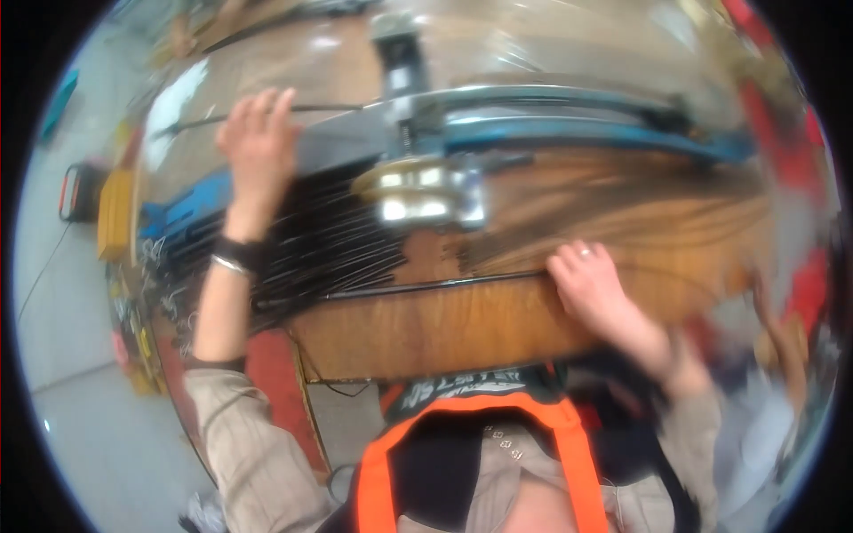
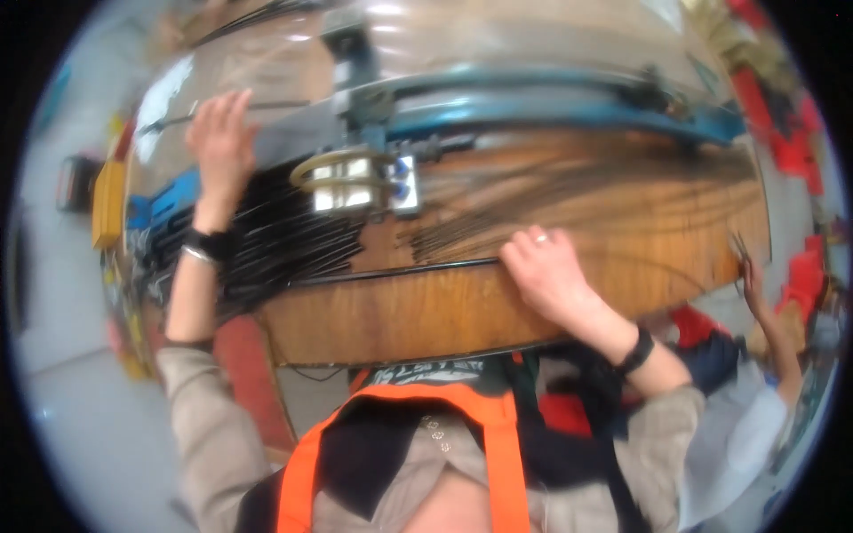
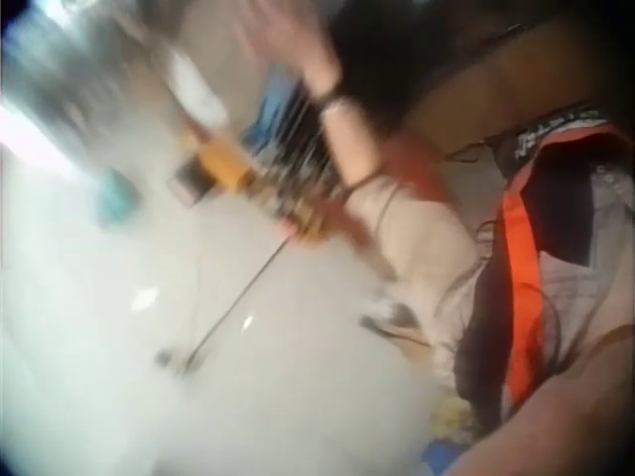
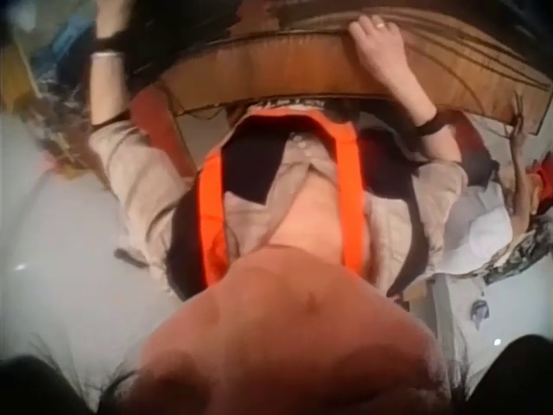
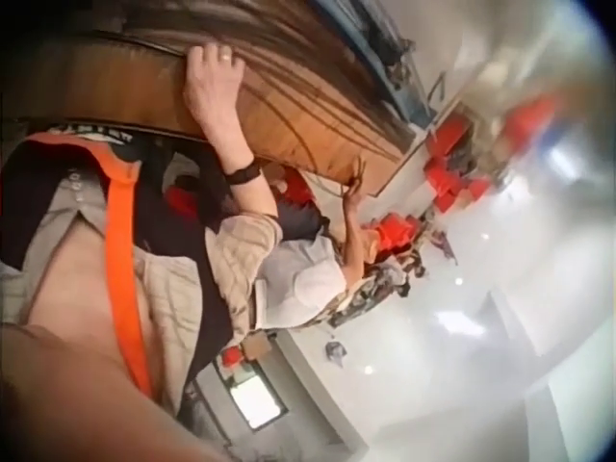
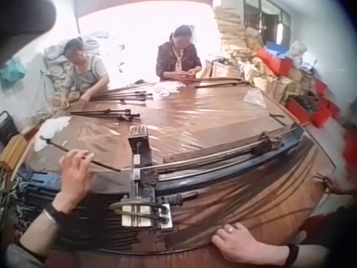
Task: The worker is organizing and assembling bundles of black cables or rods using a specialized mechanical fixture on a workbench.
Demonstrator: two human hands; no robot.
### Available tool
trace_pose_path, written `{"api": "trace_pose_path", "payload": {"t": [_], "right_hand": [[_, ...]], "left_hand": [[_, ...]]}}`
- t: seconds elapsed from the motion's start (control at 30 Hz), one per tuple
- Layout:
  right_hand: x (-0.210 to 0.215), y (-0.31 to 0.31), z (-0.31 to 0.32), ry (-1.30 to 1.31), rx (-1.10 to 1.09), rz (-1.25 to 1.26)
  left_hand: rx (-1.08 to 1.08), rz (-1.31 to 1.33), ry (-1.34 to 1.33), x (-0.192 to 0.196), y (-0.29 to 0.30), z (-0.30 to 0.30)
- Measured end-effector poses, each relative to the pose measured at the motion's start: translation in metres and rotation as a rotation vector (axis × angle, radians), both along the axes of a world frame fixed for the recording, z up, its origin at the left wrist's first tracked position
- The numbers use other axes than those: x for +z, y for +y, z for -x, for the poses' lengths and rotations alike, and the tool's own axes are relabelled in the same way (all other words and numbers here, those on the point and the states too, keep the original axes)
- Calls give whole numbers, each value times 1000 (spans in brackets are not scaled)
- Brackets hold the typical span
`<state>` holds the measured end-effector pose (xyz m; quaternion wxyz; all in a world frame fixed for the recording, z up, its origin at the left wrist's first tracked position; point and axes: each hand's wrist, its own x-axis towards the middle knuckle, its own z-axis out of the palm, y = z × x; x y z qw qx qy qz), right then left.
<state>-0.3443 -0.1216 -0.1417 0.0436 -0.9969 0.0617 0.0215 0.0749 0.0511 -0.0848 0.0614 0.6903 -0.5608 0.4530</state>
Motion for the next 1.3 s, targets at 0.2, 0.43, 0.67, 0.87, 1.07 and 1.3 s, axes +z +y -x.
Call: {"api": "trace_pose_path", "payload": {"t": [0.2, 0.43, 0.67, 0.87, 1.07, 1.3], "right_hand": [[-12, -6, 2, -638, -94, -151], [9, -56, -7, -1030, -90, 211], [1, -89, -47, -783, -392, -361], [83, -40, -213, -829, -10, -724], [73, -47, -266, -791, 213, -503], [81, -21, -292, -431, 272, -98]], "left_hand": [[-429, -66, 824, -48, 35, 221], [-334, -120, 685, 22, 18, 192], [-62, 69, 439, 140, 64, 88], [32, 127, 395, 148, 100, 56], [143, 119, 631, 116, 136, 53], [115, 118, 705, 98, 130, 45]]}}
